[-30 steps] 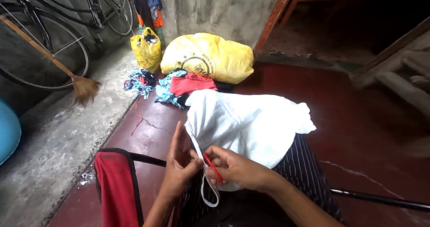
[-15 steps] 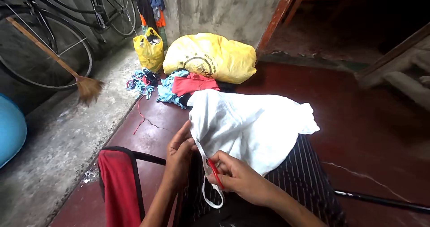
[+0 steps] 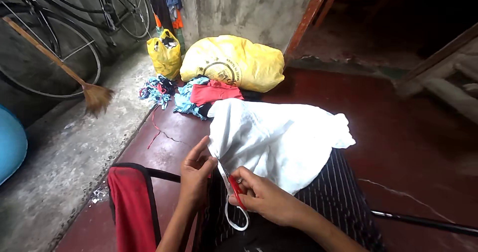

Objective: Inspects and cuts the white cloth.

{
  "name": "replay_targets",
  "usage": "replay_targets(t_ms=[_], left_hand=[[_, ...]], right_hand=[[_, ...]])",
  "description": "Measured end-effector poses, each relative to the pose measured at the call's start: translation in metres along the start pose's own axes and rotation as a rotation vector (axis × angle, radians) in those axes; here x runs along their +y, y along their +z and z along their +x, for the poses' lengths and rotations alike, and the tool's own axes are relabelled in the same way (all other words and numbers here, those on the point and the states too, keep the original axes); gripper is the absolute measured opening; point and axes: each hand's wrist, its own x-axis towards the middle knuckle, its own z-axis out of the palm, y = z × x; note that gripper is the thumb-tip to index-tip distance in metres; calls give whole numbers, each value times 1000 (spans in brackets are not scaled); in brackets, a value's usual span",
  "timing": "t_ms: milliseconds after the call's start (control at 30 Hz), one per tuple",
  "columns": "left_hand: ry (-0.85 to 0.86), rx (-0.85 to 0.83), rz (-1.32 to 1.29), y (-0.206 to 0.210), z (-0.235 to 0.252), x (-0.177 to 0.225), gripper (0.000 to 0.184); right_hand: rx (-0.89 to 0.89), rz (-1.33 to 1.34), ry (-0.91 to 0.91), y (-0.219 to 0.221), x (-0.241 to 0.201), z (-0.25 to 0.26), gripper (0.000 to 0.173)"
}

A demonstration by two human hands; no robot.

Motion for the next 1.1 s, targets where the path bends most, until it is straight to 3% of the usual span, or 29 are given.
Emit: replay_targets(t_ms=[433, 700, 833, 1100], left_hand=[[37, -28, 39, 2, -2, 0, 56], [53, -17, 84, -4, -1, 4, 56], [58, -65, 110, -4, -2, 7, 56], [50, -89, 81, -7, -3, 3, 56]], right_hand=[[-29, -14, -29, -5, -6, 4, 53], [-15, 43, -16, -6, -4, 3, 41], [-107, 49, -23, -12, -4, 4, 47], [-106, 178, -16, -11, -3, 6, 42]])
